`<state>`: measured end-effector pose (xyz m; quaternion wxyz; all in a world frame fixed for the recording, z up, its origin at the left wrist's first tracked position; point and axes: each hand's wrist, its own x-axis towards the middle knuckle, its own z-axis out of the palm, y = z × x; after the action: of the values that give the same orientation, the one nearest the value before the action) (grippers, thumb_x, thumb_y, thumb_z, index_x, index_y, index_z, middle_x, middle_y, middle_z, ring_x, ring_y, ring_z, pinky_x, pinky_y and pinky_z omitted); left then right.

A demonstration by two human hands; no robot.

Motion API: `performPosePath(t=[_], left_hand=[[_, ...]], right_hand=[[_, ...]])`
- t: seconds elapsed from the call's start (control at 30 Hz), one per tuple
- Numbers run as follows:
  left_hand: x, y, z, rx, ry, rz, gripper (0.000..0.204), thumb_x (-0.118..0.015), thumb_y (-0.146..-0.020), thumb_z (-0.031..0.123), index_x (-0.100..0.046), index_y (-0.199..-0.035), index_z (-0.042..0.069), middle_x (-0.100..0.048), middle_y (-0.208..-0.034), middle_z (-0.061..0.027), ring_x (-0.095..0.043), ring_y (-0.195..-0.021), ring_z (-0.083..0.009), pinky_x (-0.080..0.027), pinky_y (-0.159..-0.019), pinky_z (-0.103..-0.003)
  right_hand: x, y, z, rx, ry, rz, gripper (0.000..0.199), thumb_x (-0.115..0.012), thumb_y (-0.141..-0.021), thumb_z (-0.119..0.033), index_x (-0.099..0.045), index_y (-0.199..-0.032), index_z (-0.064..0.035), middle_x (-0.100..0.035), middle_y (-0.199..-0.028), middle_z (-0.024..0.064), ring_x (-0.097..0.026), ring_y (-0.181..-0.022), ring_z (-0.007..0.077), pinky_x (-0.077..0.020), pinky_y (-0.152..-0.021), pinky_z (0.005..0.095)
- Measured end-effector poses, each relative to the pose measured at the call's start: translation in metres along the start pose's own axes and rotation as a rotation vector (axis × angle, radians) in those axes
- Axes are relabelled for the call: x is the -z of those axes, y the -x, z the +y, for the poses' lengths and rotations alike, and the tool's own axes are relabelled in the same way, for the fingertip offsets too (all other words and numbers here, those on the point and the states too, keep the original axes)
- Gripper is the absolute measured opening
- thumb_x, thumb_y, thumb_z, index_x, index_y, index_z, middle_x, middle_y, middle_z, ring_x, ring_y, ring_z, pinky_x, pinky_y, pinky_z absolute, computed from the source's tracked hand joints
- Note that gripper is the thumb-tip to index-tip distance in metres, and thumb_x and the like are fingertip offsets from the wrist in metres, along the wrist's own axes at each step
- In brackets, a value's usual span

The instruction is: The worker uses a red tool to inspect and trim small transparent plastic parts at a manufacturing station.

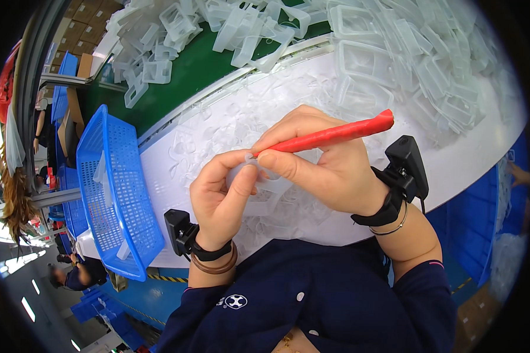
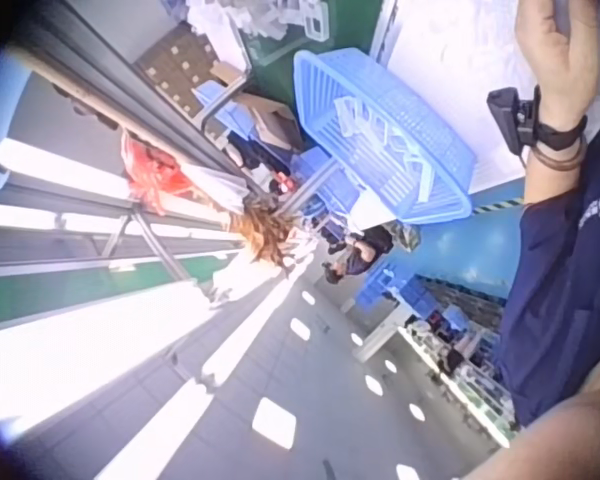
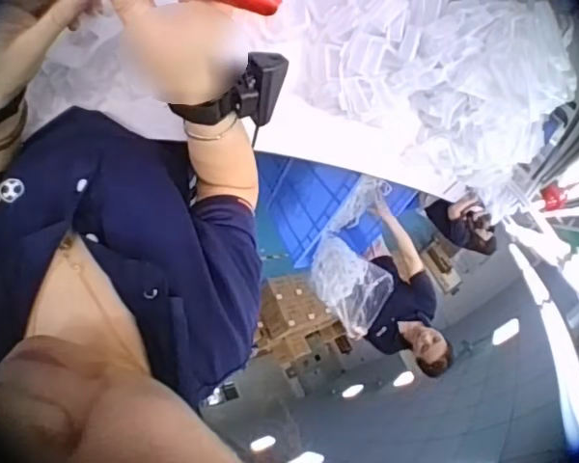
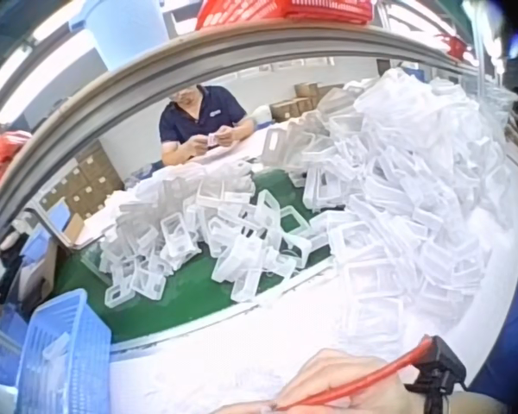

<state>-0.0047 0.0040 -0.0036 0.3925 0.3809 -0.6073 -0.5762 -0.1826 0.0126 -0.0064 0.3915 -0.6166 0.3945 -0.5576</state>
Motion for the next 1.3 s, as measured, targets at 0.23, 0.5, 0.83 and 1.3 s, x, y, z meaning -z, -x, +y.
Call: performPosePath(t=[0.23, 0.5, 0.83, 1.3], left_hand=[[0.002, -0.001, -0.006, 0.078, -0.061, 0.04, 0.016, -0.058, -0.085, 0.005, -0.058, -0.099, -0.003, -0.062, -0.081, -0.0059, -0.057, -0.073, -0.0079, -0.045, -0.064, -0.02], [0.002, 0.001, 0.011, 0.08, 0.114, 0.023, 0.019, -0.055, -0.087, 0.008, -0.056, -0.103, -0.003, -0.062, -0.087, -0.0065, -0.057, -0.077, -0.0086, -0.045, -0.063, -0.02], [0.012, -0.01, 0.023, 0.01, 0.561, 0.183, 0.028, -0.047, -0.09, 0.01, -0.043, -0.117, 0.005, -0.054, -0.105, -0.0084, -0.056, -0.08, -0.0142, -0.049, -0.069, -0.028], [0.02, -0.008, 0.036, 0.007, 0.663, 0.179, 0.033, -0.047, -0.09, 0.007, -0.035, -0.121, 0.005, -0.049, -0.107, -0.0116, -0.053, -0.068, -0.0126, -0.04, -0.043, -0.021]], right_hand=[[-0.007, -0.002, 0.007, 0.605, 0.663, -0.018, 0.026, -0.065, -0.059, -0.01, -0.06, -0.083, -0.003, -0.063, -0.089, 0.0121, -0.061, -0.07, 0.0234, -0.0481, -0.055, 0.031], [0.013, -0.008, 0.003, 0.307, 0.474, 0.158, 0.015, -0.065, -0.073, -0.003, -0.061, -0.086, -0.001, -0.063, -0.09, 0.0128, -0.06, -0.074, 0.0221, -0.048, -0.063, 0.0287], [0.024, -0.002, 0.003, -0.492, -0.683, -0.199, 0.018, -0.052, -0.089, -0.019, -0.056, -0.086, -0.0018, -0.061, -0.098, 0.0193, -0.06, -0.07, 0.0139, -0.0462, -0.063, 0.0235], [0.005, 0.004, 0.012, -0.385, -1.168, -0.314, 0.023, -0.044, -0.093, -0.025, -0.051, -0.091, -0.0031, -0.058, -0.09, 0.0156, -0.061, -0.079, 0.0232, -0.049, -0.068, 0.0319]])
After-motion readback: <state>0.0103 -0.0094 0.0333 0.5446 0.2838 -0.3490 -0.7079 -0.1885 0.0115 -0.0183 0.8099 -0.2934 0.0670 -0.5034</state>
